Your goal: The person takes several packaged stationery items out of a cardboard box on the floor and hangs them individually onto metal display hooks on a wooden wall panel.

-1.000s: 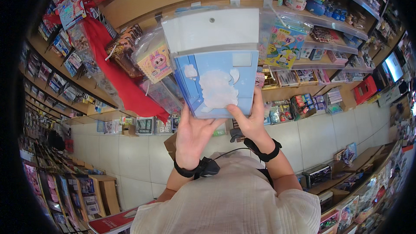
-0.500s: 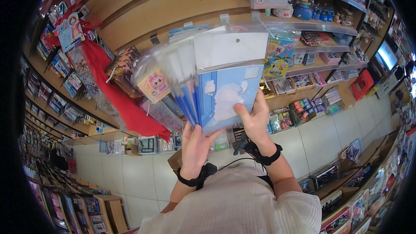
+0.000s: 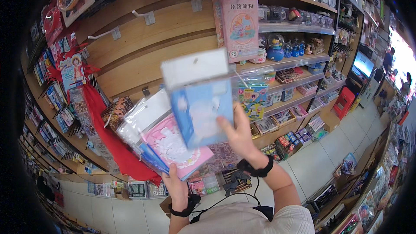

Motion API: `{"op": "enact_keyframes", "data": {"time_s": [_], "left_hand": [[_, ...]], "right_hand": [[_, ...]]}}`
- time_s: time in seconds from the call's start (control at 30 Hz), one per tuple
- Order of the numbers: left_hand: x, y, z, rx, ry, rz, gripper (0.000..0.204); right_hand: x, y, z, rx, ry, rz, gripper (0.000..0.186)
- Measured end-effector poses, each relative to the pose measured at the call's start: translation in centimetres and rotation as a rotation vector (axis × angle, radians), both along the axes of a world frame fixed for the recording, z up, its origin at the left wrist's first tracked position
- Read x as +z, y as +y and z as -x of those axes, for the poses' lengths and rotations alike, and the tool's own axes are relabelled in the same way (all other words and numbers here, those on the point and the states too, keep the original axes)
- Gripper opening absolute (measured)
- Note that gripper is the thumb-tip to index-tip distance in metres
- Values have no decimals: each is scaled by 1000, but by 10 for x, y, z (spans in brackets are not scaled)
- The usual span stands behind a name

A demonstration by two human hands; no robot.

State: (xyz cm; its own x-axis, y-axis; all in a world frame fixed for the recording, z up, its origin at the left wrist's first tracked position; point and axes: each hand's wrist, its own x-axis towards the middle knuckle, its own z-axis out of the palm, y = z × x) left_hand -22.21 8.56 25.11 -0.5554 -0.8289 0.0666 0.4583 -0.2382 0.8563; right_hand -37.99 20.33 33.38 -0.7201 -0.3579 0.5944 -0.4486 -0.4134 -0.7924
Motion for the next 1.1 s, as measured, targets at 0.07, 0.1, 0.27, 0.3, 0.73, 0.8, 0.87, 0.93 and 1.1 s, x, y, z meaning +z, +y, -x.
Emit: {"op": "enact_keyframes", "data": {"time_s": [0.07, 0.1, 0.27, 0.3, 0.73, 0.8, 0.87, 0.93, 1.1], "left_hand": [[0, -4, 3, 36, 33, -49, 14], [-6, -8, -1, 76, -7, 26, 20], [-6, -7, -7, 108, 53, 65, 27], [-6, -7, -7, 112, 56, 68, 27], [4, -3, -14, 107, 111, 63, 30], [2, -5, -13, 105, 123, 73, 30], [0, -6, -14, 125, 99, 89, 30], [-1, -5, -14, 145, 89, 90, 30], [1, -3, -15, 136, 100, 93, 31]], "right_hand": [[37, 2, 19, -44, 17, 93, 20], [53, 1, 28, -30, -9, 116, 20], [104, -3, 59, -137, 210, 115, 17], [107, -6, 62, -116, 205, 120, 16], [106, -13, 75, -109, 165, 140, 16], [106, -14, 78, -107, 161, 136, 15], [105, -15, 79, -115, 161, 131, 15], [105, -16, 79, -123, 161, 124, 15], [106, -16, 76, -149, 172, 137, 15]]}}
